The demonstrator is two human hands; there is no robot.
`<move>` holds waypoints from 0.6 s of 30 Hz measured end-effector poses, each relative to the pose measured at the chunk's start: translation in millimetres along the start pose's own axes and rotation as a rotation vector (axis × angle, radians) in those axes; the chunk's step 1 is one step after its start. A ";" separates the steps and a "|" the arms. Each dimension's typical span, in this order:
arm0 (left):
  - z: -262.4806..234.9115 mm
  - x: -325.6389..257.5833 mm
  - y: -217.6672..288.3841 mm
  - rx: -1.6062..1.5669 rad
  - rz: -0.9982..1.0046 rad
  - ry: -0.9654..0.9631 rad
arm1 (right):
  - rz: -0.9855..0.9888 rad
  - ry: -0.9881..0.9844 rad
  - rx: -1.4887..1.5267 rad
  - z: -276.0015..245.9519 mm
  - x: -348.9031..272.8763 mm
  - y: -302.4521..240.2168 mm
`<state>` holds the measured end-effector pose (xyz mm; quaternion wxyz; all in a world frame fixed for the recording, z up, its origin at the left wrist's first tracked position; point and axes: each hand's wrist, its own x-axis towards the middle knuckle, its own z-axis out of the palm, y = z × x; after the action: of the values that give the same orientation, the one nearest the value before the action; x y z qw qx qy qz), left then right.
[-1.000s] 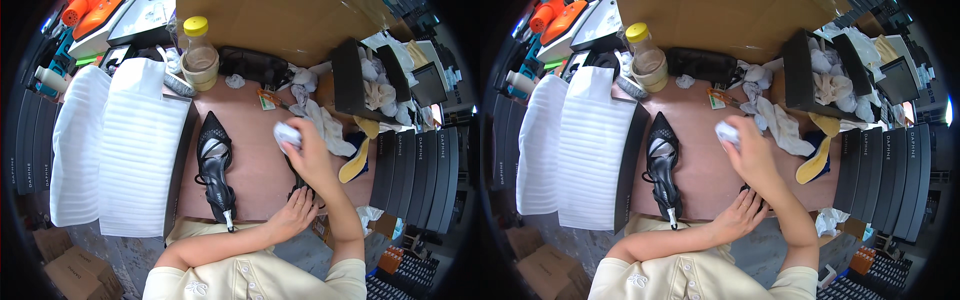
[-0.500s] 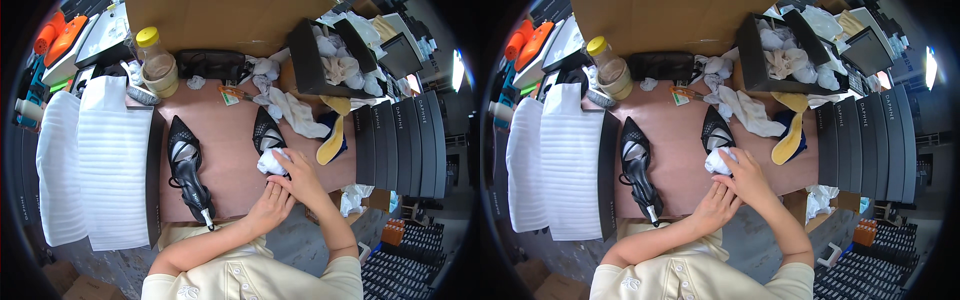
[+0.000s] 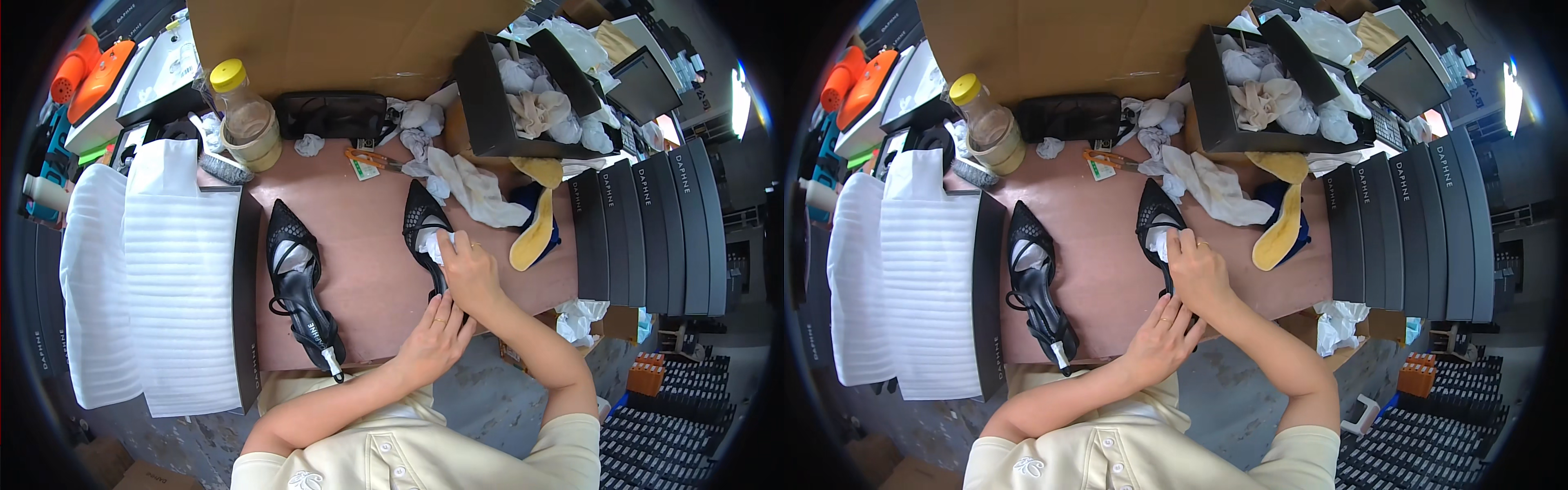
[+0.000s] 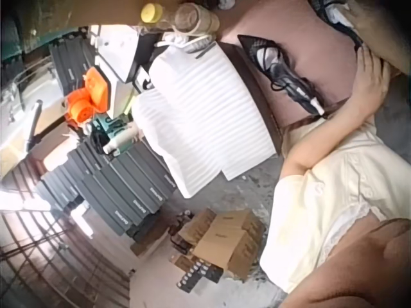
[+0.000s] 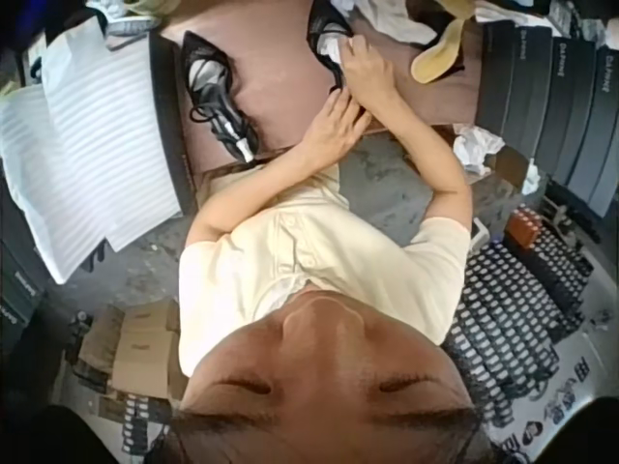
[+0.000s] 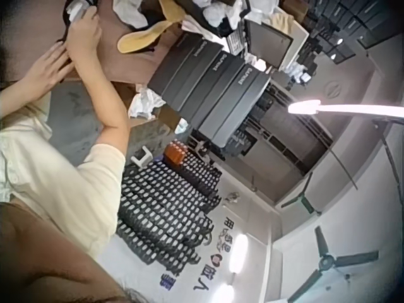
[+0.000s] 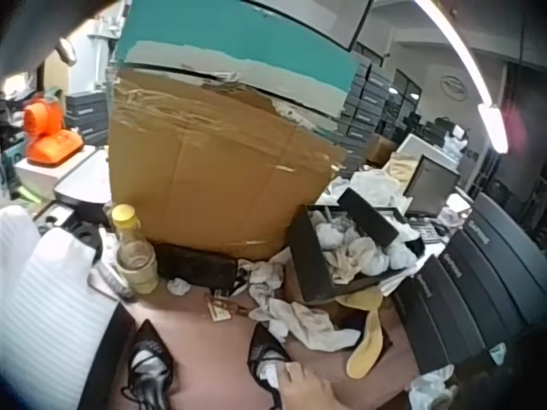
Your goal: Packing finished shoes into boxes with tissue paper and foam sheets.
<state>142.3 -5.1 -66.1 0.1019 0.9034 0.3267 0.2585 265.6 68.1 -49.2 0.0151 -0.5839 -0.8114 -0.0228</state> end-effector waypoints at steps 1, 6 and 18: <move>0.9 -0.3 0.2 -0.006 0.003 0.009 | 0.015 -0.018 0.061 -4.3 -1.6 -0.8; -0.6 1.5 -2.8 0.014 0.002 0.034 | -0.045 -0.164 0.211 -37.1 -11.0 5.7; -0.1 1.9 -4.5 -0.024 0.022 0.042 | 0.128 -0.043 0.097 -11.2 8.8 -13.5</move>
<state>141.0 -0.5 -66.9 0.1031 0.8999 0.3158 0.2825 250.0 71.6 -37.9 0.0276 -0.6336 -0.7726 0.0302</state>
